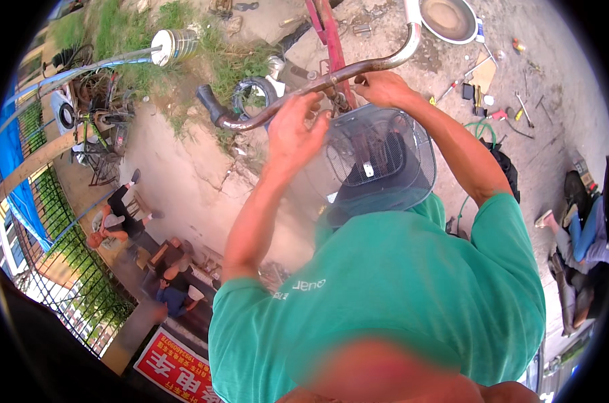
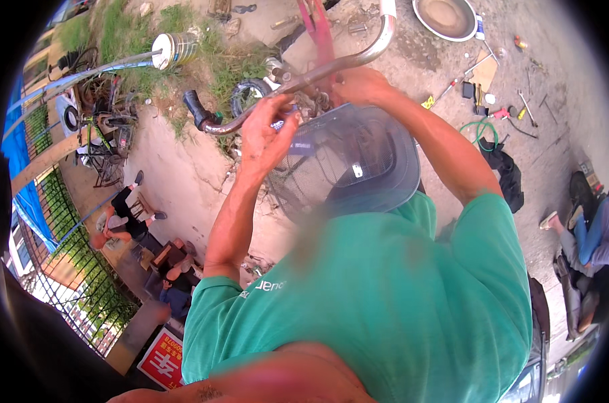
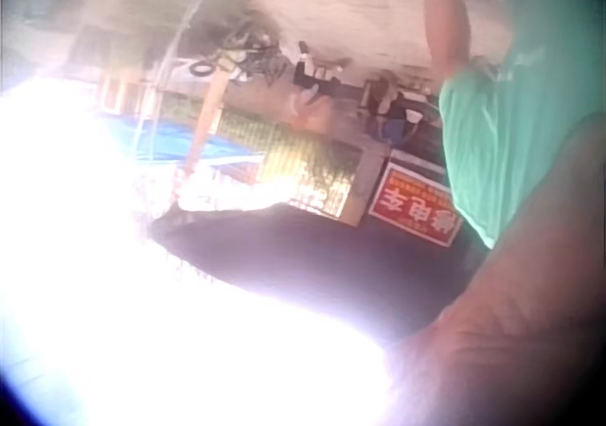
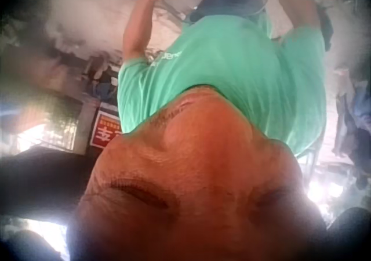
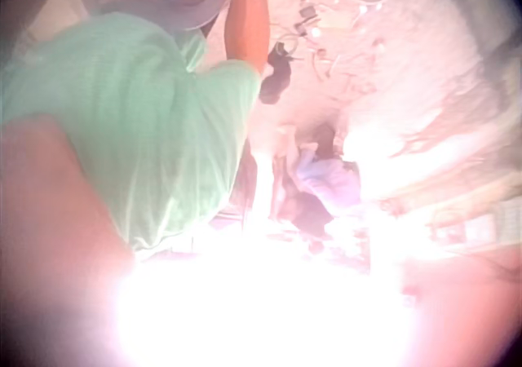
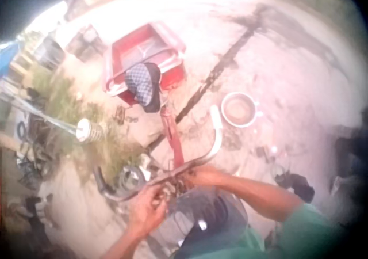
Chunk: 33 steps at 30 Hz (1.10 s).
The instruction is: The person repairs a bicycle by removing and reinstalling the handlebars and a front basket. They use a wrench to loosen and tighten bolts, detaching the handlebar assembly and basket before reassembling them onto the frame.
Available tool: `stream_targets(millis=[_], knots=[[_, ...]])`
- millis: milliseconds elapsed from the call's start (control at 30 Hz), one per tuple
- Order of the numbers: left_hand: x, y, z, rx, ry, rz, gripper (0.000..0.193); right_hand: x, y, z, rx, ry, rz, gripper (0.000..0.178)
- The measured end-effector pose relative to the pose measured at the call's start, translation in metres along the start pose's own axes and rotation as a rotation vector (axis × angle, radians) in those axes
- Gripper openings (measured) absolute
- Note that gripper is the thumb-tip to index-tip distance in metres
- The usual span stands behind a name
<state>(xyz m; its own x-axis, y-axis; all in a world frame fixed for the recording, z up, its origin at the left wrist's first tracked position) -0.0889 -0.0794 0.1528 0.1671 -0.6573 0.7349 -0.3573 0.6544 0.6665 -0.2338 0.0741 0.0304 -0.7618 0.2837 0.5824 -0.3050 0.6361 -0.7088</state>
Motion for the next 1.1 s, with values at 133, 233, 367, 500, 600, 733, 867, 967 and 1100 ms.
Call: stream_targets(millis=[133, 233, 367, 500, 600, 733, 867, 967, 1100], knots=[[0.024, 0.006, 0.023, -0.327, 0.245, 0.294, 0.052, 0.002, 0.004, -0.037, 0.04, 0.038, -0.19, 0.039], [-0.007, -0.031, 0.03, -0.204, 0.057, 0.486, 0.041, -0.001, 0.0, -0.037, 0.092, 0.105, -0.193, 0.036], [-0.013, -0.049, 0.043, -0.147, -0.069, 0.486, 0.032, 0.001, -0.01, -0.034, -0.007, 0.073, -0.217, 0.036], [-0.011, -0.051, 0.046, -0.136, -0.107, 0.462, 0.029, 0.002, -0.005, -0.033, -0.032, 0.074, -0.232, 0.035], [-0.018, -0.056, 0.044, -0.148, -0.065, 0.461, 0.03, 0.006, -0.003, -0.038, -0.005, 0.073, -0.194, 0.035], [-0.019, -0.055, 0.043, -0.109, -0.104, 0.441, 0.031, 0.005, 0.001, -0.038, 0.072, 0.098, -0.195, 0.036], [-0.015, -0.052, 0.043, -0.144, -0.117, 0.419, 0.032, 0.002, -0.011, -0.053, 0.179, 0.167, -0.162, 0.03], [-0.016, -0.058, 0.041, -0.142, -0.119, 0.439, 0.034, 0.001, -0.026, -0.068, 0.395, 0.214, -0.261, 0.027], [-0.013, -0.07, 0.037, -0.141, -0.09, 0.422, 0.035, 0.015, -0.06, -0.082, 0.463, 0.191, -0.186, 0.025]])
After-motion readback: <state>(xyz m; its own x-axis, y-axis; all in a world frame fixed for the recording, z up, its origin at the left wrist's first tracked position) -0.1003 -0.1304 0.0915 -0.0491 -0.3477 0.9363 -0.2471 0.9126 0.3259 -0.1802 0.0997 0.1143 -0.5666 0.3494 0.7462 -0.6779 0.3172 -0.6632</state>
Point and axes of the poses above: each hand's wrist, its own z-axis towards the middle knuckle, its own x-axis out of the back of the hand, y = z × x, the point moved 3 cm from there along z, towards the middle knuckle, and after that the axes turned 4 degrees about y, right-handed, at the moved point
